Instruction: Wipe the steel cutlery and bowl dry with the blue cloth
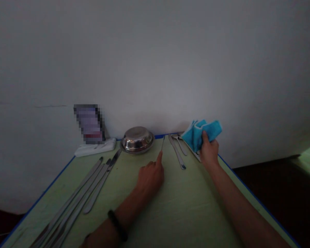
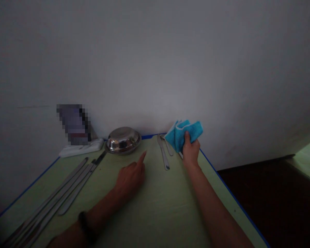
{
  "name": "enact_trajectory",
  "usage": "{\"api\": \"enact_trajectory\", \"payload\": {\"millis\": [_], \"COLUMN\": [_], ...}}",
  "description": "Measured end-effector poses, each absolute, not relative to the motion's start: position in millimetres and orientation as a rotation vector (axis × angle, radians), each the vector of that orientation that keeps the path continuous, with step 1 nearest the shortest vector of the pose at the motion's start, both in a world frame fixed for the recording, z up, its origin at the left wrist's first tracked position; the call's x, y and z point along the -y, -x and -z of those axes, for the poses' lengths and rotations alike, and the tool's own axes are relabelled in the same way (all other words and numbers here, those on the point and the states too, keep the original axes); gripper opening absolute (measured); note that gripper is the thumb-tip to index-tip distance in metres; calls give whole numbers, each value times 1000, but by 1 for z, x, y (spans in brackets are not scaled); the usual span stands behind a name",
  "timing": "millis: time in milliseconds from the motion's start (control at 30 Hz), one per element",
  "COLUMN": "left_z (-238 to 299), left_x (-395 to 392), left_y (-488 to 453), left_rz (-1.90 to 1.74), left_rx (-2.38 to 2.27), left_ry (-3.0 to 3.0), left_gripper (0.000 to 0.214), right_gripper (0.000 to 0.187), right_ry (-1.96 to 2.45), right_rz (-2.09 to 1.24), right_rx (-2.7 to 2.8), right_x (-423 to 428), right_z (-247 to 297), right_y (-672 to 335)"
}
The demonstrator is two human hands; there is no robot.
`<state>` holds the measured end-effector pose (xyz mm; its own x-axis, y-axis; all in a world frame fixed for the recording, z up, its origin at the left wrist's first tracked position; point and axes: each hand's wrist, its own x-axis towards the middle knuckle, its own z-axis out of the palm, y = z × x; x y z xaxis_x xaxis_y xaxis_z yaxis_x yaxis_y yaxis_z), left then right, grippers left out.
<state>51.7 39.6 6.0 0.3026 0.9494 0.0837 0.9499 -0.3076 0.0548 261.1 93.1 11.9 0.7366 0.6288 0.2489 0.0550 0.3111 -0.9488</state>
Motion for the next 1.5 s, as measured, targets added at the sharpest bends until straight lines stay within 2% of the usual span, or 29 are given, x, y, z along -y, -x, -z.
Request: {"api": "enact_trajectory", "payload": {"millis": [300,667,1067,1300,1500], "left_z": [-4,-3,5,3,8], "left_x": [-69,-68,-67,-70,-82], "left_y": [-107,-129,-131,-104,-75], "left_rz": [67,74,204,350,409], "left_rx": [1832,1779,1839,1655,1492], "left_ry": [2518,2566,2506,2678,2768], "left_gripper": [50,46,59,37,44], "right_gripper": [46,45,42,42,43], "right_ry": [1239,1251,1283,1300,1285], "right_rz": [-423,-435,-457,-454,-468], "right_rx": [672,717,767,792,818], "right_x": [-87,-90,-88,-87,-88], "right_z": [-5,-2,-2,-2,-1], "right_y": [-283,-283,-278,-278,-277]}}
